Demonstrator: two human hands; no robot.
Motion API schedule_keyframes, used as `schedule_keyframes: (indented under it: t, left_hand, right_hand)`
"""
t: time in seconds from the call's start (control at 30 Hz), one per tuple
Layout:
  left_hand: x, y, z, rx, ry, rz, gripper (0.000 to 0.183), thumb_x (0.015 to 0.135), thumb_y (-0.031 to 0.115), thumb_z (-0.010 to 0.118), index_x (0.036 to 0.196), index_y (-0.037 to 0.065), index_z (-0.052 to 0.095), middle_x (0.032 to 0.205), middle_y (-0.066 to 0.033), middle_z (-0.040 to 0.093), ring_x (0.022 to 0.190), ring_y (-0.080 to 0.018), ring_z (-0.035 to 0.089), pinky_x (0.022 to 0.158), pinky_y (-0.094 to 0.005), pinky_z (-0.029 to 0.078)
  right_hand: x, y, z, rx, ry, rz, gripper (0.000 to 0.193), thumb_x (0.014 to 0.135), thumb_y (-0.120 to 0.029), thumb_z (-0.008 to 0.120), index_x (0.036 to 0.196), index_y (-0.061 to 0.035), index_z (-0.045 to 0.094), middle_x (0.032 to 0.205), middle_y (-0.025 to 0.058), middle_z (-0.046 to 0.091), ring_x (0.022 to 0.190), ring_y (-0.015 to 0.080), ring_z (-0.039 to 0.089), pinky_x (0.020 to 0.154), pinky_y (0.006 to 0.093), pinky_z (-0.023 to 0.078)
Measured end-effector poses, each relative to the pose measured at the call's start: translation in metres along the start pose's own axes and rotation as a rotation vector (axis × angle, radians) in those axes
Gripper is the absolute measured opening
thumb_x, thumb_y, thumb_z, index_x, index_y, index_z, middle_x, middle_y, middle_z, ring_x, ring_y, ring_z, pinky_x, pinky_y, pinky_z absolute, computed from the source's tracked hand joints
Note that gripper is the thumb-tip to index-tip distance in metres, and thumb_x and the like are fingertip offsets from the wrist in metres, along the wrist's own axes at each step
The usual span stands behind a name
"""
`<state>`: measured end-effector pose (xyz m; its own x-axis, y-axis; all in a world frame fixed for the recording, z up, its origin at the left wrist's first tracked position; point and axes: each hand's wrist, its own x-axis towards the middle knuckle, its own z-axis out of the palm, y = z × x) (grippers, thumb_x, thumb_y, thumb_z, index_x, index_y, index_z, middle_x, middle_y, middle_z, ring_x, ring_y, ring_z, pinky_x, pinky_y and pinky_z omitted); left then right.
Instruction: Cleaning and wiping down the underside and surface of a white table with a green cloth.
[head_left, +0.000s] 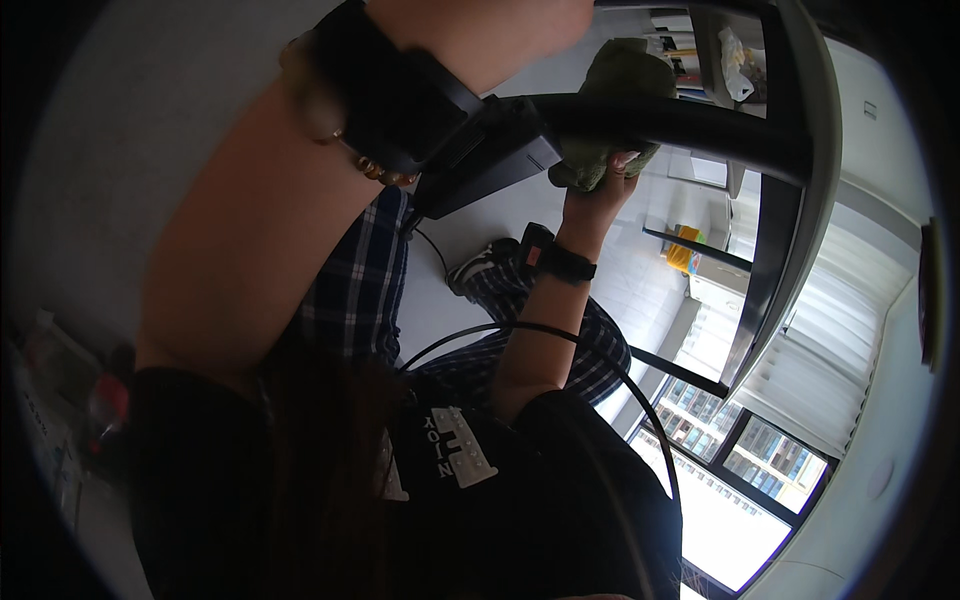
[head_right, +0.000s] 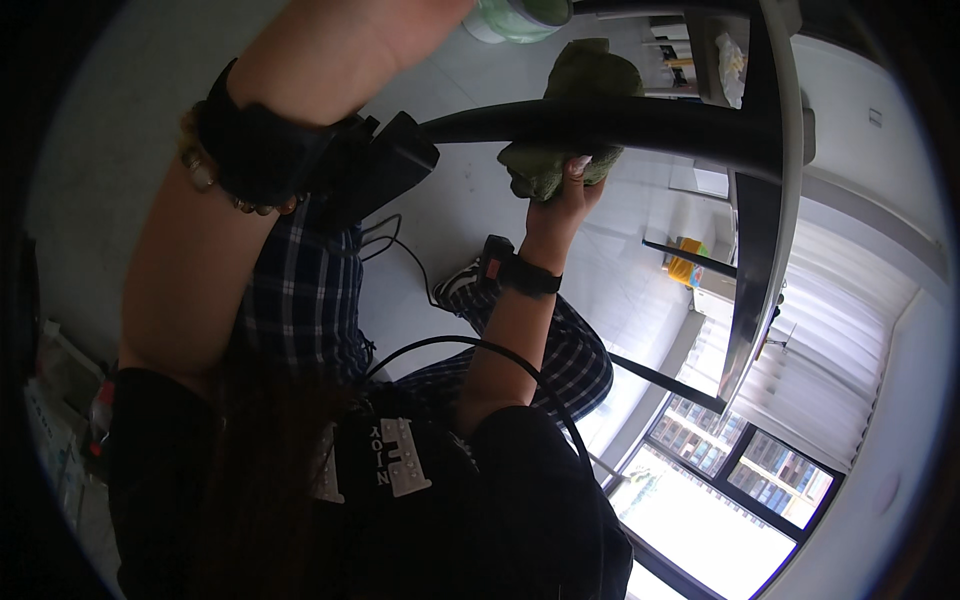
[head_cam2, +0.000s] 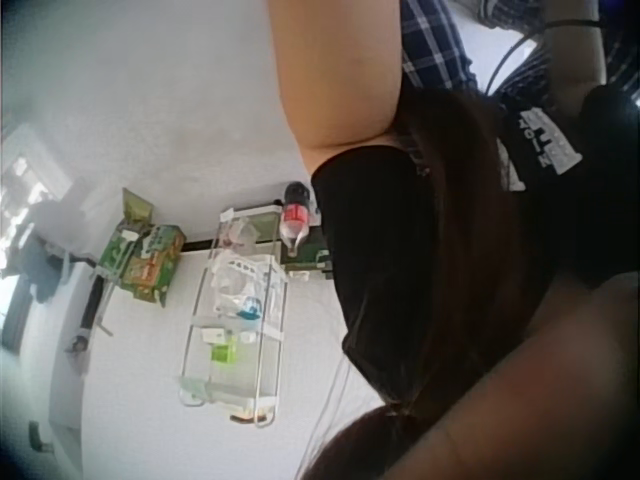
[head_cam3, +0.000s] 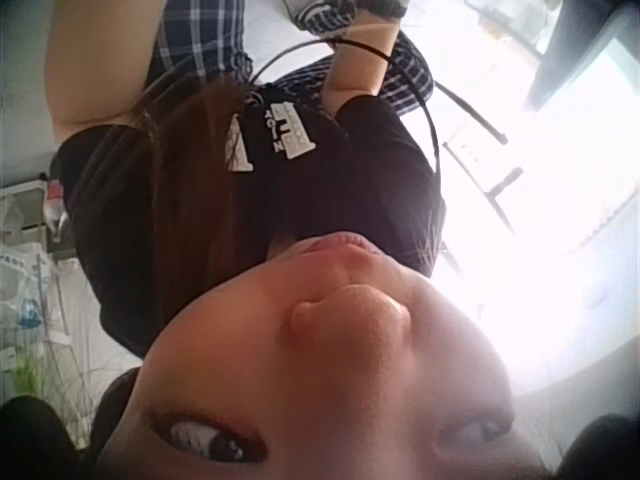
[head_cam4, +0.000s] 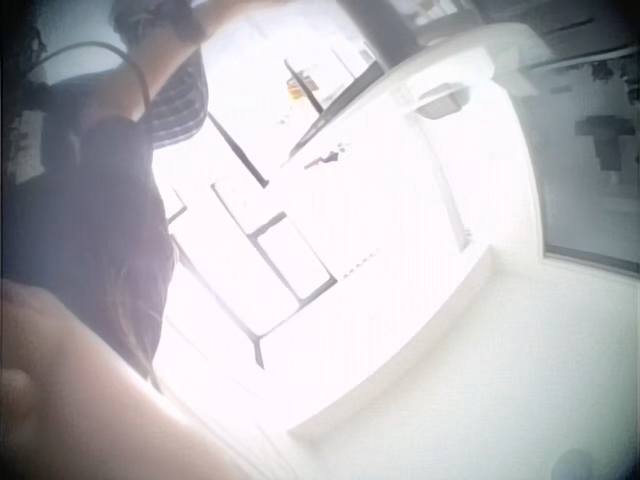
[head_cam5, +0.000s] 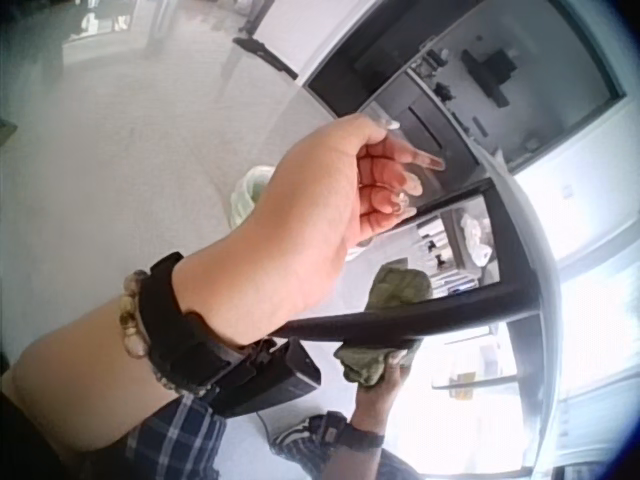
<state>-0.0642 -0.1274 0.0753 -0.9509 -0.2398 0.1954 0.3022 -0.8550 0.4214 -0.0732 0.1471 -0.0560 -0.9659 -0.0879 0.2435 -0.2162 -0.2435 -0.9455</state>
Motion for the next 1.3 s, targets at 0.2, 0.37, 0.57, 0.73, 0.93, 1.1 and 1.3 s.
schedule_keyframes:
  t: [0.2, 0.37, 0.57, 0.73, 0.93, 1.1, 1.3]
  left_hand:
    - [-0.013, 0.008, -0.003, -0.041, -0.009, -0.02, 0.023, 0.096, 0.018, 0.045, 0.086, 0.002, 0.059, 0.073, -0.0013, 0.051, 0.067, -0.0118, 0.046, 0.073, -0.0269, 0.043]
    - [0.008, 0.004, -0.013, -0.083, -0.014, 0.003, 0.02, 0.095, 0.017, 0.049, 0.086, 0.002, 0.059, 0.071, 0.0011, 0.049, 0.065, -0.0113, 0.044, 0.071, -0.0262, 0.041]
    - [0.009, 0.002, -0.01, -0.036, 0.035, 0.038, 0.02, 0.093, 0.018, 0.052, 0.089, 0.0, 0.061, 0.07, 0.002, 0.049, 0.063, -0.0102, 0.044, 0.069, -0.0257, 0.04]
    - [0.005, -0.001, -0.002, -0.049, -0.08, -0.002, 0.021, 0.093, 0.019, 0.053, 0.088, 0.001, 0.062, 0.069, 0.0026, 0.049, 0.062, -0.0098, 0.044, 0.067, -0.0251, 0.039]
    - [0.002, 0.008, -0.012, -0.029, 0.02, -0.004, 0.021, 0.095, 0.021, 0.049, 0.09, 0.003, 0.06, 0.069, 0.0035, 0.049, 0.062, -0.0091, 0.043, 0.066, -0.0238, 0.038]
    - [-0.003, 0.012, -0.009, -0.016, -0.113, 0.025, 0.02, 0.095, 0.02, 0.049, 0.09, 0.004, 0.059, 0.069, 0.0048, 0.05, 0.06, -0.0076, 0.043, 0.066, -0.0234, 0.038]
    - [-0.004, 0.014, -0.008, -0.092, -0.055, -0.075, 0.02, 0.096, 0.02, 0.048, 0.092, 0.004, 0.059, 0.069, 0.0051, 0.05, 0.06, -0.0065, 0.044, 0.066, -0.0227, 0.038]
  right_hand:
    - [-0.036, 0.017, -0.017, 0.302, 0.24, 0.261, 0.057, 0.096, -0.041, 0.056, 0.14, -0.0075, 0.041, 0.137, 0.0106, 0.05, 0.125, 0.0307, 0.049, 0.105, 0.0486, 0.043]
    - [-0.031, -0.031, 0.032, 0.238, 0.375, -0.004, 0.06, 0.098, -0.046, 0.049, 0.141, -0.0054, 0.042, 0.138, 0.0178, 0.049, 0.128, 0.0349, 0.047, 0.107, 0.052, 0.041]
    - [-0.015, -0.025, 0.069, -0.523, 0.447, -0.479, 0.052, 0.103, -0.025, 0.048, 0.146, -0.0004, 0.034, 0.142, 0.0164, 0.044, 0.125, 0.0239, 0.049, 0.104, 0.0362, 0.044]
    - [0.008, -0.023, 0.077, -0.497, 0.523, -0.616, 0.063, 0.102, -0.019, 0.05, 0.151, 0.0035, 0.017, 0.153, 0.0226, 0.028, 0.137, 0.0314, 0.037, 0.113, 0.0398, 0.035]
    - [0.029, -0.022, 0.068, -0.805, 0.528, -0.841, 0.069, 0.099, -0.012, 0.054, 0.151, 0.0056, 0.013, 0.157, 0.027, 0.016, 0.145, 0.0388, 0.019, 0.119, 0.048, 0.022]
    - [0.036, -0.039, 0.053, -0.983, 0.492, -0.964, 0.072, 0.097, -0.014, 0.057, 0.152, 0.0022, 0.013, 0.155, 0.0272, 0.021, 0.143, 0.0405, 0.026, 0.116, 0.0504, 0.028]
    - [0.041, -0.049, 0.042, -1.084, 0.494, -1.054, 0.073, 0.097, -0.017, 0.058, 0.152, 0.0006, 0.014, 0.153, 0.0269, 0.026, 0.14, 0.0393, 0.033, 0.114, 0.0489, 0.034]
